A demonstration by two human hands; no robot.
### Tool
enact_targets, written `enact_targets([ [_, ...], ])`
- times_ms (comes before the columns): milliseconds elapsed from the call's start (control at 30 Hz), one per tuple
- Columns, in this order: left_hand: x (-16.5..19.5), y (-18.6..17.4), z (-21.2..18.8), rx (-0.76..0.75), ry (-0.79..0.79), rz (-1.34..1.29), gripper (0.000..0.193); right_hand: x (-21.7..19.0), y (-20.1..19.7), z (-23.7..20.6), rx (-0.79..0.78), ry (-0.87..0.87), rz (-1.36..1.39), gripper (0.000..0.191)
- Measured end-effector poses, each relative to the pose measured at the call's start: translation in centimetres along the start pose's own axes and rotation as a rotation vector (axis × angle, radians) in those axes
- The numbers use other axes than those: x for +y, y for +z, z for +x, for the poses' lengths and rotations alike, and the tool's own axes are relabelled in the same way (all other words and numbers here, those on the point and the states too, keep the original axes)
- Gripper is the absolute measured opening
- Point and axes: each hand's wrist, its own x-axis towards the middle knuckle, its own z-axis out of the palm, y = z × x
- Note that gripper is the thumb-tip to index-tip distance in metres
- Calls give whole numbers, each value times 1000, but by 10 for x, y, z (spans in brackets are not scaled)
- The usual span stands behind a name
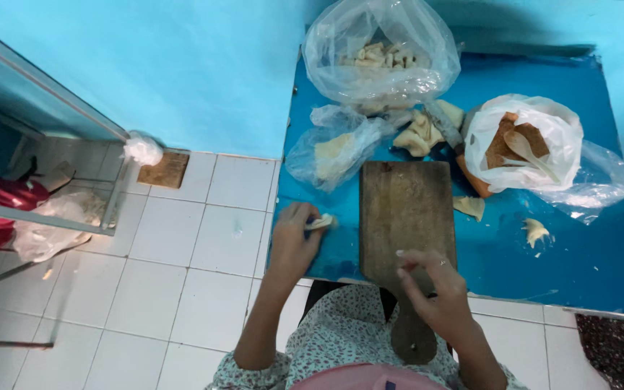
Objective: The person stacks square pastry wrappers on a wooden board, spoons brown filling from a plastic bag onto a wrapper, folds the wrapper over the filling into a triangular parcel, and places the folded parcels into a plastic bag. The person repeats this filling and folding cycle throughout the episode.
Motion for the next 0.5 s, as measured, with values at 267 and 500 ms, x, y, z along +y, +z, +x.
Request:
enact_targets([
  [267, 45, 39, -36, -284, -339, -1026, 26, -16, 34, -2, 95, -177, 58, 64],
  [500, 41, 46, -47, -411, -327, -1099, 29, 0, 48, -14, 258, 32, 51, 62],
])
